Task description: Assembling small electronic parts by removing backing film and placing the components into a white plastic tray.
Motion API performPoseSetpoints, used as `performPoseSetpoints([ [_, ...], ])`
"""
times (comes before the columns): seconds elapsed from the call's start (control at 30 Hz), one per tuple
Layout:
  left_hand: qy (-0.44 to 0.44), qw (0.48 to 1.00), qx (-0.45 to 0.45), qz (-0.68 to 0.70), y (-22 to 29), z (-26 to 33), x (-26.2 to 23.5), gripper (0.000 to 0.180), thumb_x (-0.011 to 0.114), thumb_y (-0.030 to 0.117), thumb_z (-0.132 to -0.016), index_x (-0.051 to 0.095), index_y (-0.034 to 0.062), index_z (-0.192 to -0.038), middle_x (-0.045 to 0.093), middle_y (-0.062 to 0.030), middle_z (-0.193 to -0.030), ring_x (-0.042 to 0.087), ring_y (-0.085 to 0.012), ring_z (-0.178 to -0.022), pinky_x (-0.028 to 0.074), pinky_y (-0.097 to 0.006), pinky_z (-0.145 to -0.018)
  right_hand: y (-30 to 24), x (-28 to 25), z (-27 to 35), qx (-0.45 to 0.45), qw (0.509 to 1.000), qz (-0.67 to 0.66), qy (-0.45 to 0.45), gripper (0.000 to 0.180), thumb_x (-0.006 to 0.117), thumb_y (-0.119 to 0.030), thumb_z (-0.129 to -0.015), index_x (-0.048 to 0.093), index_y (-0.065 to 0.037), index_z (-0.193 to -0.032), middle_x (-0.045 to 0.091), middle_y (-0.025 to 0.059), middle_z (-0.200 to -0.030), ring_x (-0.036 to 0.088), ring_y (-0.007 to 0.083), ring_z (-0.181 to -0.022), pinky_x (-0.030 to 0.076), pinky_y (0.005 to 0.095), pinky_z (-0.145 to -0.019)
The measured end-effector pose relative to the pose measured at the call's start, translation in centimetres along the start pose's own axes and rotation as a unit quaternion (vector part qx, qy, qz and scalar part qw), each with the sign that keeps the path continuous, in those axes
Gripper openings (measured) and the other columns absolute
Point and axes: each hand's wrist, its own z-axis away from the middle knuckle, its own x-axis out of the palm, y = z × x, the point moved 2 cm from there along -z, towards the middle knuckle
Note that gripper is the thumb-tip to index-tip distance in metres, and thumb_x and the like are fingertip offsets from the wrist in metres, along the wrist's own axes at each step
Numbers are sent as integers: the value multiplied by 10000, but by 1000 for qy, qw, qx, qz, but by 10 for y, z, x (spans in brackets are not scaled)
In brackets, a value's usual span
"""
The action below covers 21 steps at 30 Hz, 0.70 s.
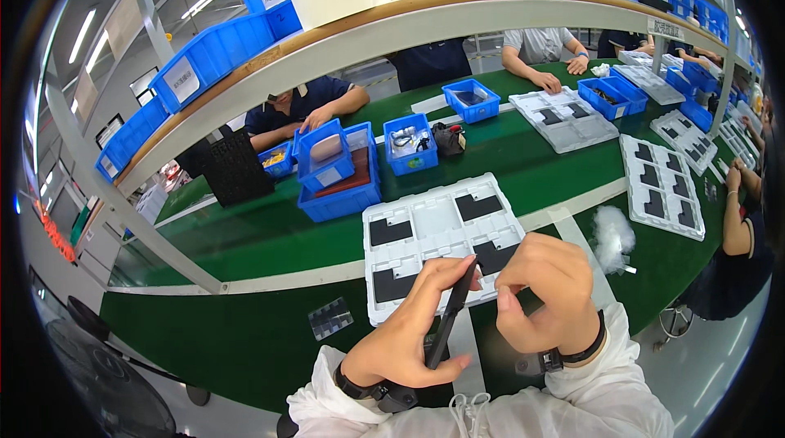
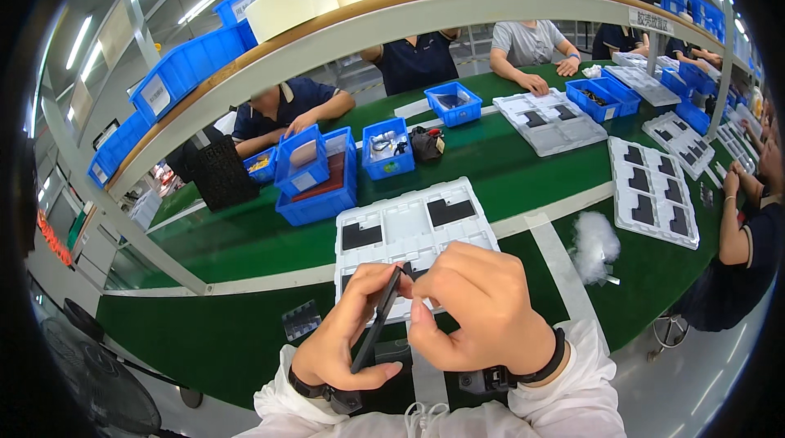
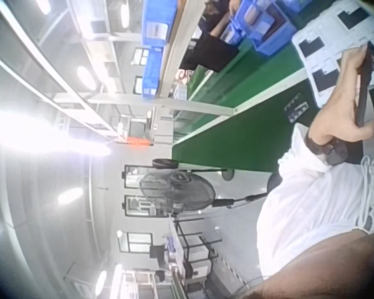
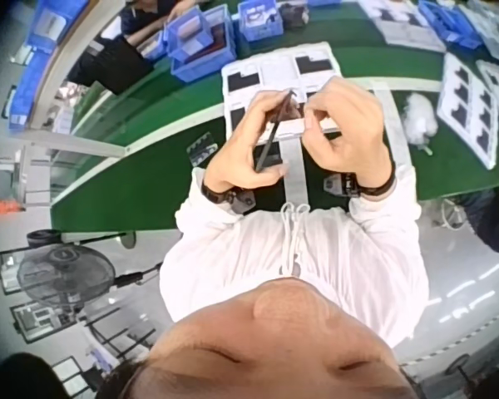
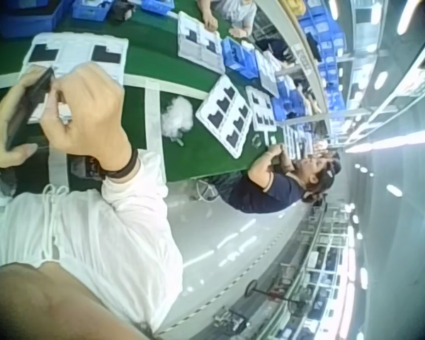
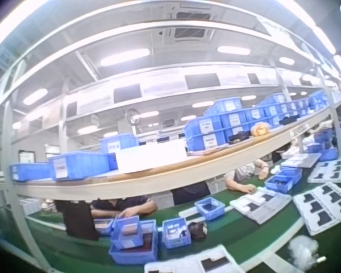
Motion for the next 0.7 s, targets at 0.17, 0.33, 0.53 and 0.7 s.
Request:
performPoseSetpoints([
  [0.17, 2, 1000, 11, -20, 7, 0, -1, 915, 673, 55, -580, 204, -29, -1361, 355, -186, -1209, 370, -299, -1132, 293, -389, -988, 5, 6, -2, 26, 999, 22, -2, 119, 626, -24, -590, 534, -25, -666, 499, 64, -590, 502, 212, -492, 376, 293, -410],
  [0.33, -7, 1000, 11, -25, 5, 2, 0, 917, 683, 63, -584, 202, -33, -1360, 343, -192, -1227, 359, -308, -1150, 284, -391, -996, 6, 11, 2, 20, 999, 28, 0, 123, 631, -8, -589, 535, -27, -664, 494, 67, -586, 506, 218, -496, 378, 299, -410],
  [0.53, -1, 999, 7, -36, 3, 2, 2, 922, 689, 66, -582, 202, -31, -1359, 332, -194, -1235, 347, -316, -1153, 279, -388, -995, 6, 13, 2, 4, 999, 47, 3, 133, 622, 19, -577, 522, -20, -656, 479, 71, -577, 503, 224, -495, 375, 304, -407],
  [0.7, 4, 996, 4, -85, 5, -2, 1, 933, 697, 61, -577, 198, -25, -1361, 326, -196, -1232, 350, -324, -1139, 287, -382, -984, 6, 16, 3, 0, 998, 70, 2, 135, 617, 31, -578, 517, -11, -659, 468, 78, -578, 494, 232, -490, 380, 312, -409],
])
